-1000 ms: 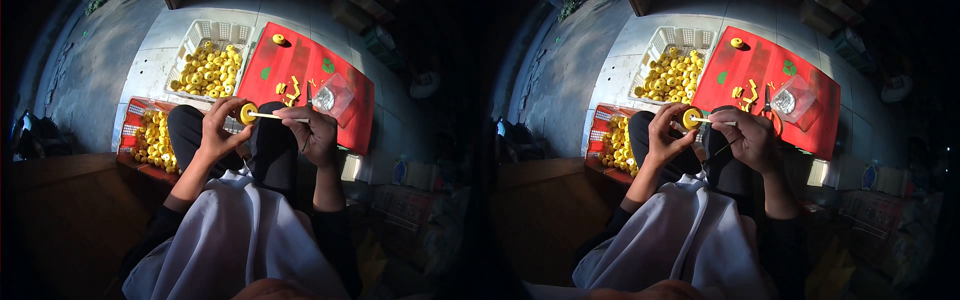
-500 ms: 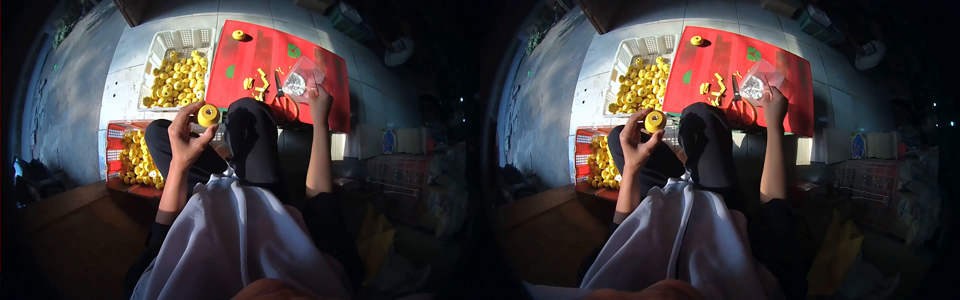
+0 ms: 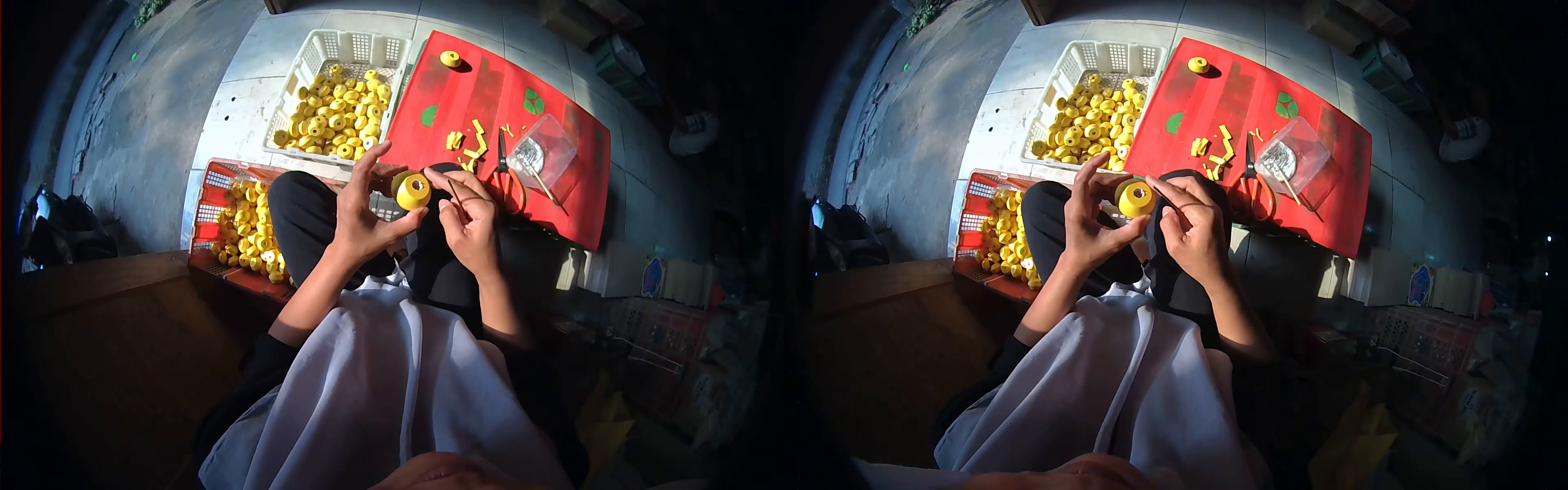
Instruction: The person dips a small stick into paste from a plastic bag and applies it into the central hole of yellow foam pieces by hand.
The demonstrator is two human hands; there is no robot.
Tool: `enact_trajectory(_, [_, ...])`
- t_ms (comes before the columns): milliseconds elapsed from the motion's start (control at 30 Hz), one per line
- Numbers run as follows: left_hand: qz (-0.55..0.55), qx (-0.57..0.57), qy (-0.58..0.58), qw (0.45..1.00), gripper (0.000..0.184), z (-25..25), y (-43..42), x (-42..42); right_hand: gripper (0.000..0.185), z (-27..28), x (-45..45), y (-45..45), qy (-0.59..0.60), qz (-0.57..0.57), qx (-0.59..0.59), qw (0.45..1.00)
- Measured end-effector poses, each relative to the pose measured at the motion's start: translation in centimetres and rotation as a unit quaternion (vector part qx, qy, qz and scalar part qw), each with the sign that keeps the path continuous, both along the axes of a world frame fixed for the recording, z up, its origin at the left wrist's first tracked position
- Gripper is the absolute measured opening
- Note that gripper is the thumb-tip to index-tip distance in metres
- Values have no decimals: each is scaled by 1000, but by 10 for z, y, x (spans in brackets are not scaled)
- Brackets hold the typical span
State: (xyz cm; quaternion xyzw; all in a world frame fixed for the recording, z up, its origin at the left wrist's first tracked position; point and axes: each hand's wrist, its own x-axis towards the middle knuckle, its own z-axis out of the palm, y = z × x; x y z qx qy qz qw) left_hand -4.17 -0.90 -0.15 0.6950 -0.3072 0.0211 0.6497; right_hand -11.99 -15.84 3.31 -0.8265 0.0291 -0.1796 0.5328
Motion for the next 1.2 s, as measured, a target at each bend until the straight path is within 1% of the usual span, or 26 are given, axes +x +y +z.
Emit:
enact_trajectory(33, [3,0,0,1000,86,-2,0,1,43,-2,0,2,11,6,3,1000])
enact_trajectory(133, [8,-2,-5,1000,86,-3,1,2,47,-9,3,8,-45,-1,-30,999])
enact_trajectory(167, [7,-2,-6,1000,86,-3,1,3,50,-7,1,9,-30,-3,-27,999])
enact_trajectory(367, [9,15,-20,1000,87,1,4,5,54,-7,2,13,-45,14,-71,996])
enact_trajectory(467, [-1,3,-22,1000,87,-3,8,7,55,-10,5,11,-73,25,-124,989])
enact_trajectory(567, [-9,-13,-9,1000,86,-3,12,6,56,-7,6,4,-74,51,-197,976])
enact_trajectory(667, [-12,-15,0,1000,84,-4,14,3,54,0,7,-5,-63,90,-191,975])
enact_trajectory(700, [-13,-13,2,1000,83,-4,15,3,49,2,8,-10,-64,98,-169,979])
enact_trajectory(733, [-14,-5,7,1000,86,-4,17,4,40,8,9,-16,-71,114,-148,980])
enact_trajectory(767, [-15,3,12,1000,88,-3,20,5,34,13,8,-20,-51,100,-83,990])
enact_trajectory(800, [-16,12,16,1000,90,-1,21,7,31,14,10,-26,-24,78,-64,995])
enact_trajectory(833, [-19,-2,45,999,78,7,22,5,29,15,11,-32,2,54,-44,998])
enact_trajectory(867, [-49,-74,154,984,71,6,21,6,29,17,13,-38,28,31,-23,999])
enact_trajectory(900, [-79,-145,259,952,64,3,20,7,27,16,15,-39,15,14,7,1000])
enact_trajectory(933, [-108,-213,359,902,57,-1,19,8,25,14,18,-39,2,-3,37,999])
enact_trajectory(967, [-142,-300,469,819,41,-14,23,14,21,8,21,-39,-20,5,53,998])
enact_trajectory(1000, [-149,-388,535,735,40,-9,20,12,16,-1,24,-36,-42,13,70,997])
enact_trajectory(1033, [-179,-421,584,671,42,-16,21,14,12,-6,27,-32,-63,21,87,994])
enact_trajectory(1067, [-208,-452,627,600,43,-24,22,16,9,-7,28,-29,-67,12,77,995])
enact_trajectory(1100, [-215,-463,642,572,46,-24,21,15,7,-5,30,-23,-71,4,67,995])
enact_trajectory(1133, [-221,-469,649,557,46,-22,20,13,8,-4,31,-17,-74,-5,56,996])
enact_trajectory(1167, [-227,-473,657,541,46,-18,18,11,11,-7,34,-11,-95,-15,31,995])
enact_trajectory(1200, [-233,-477,665,525,46,-15,16,9,18,-9,35,-5,-109,2,44,993])
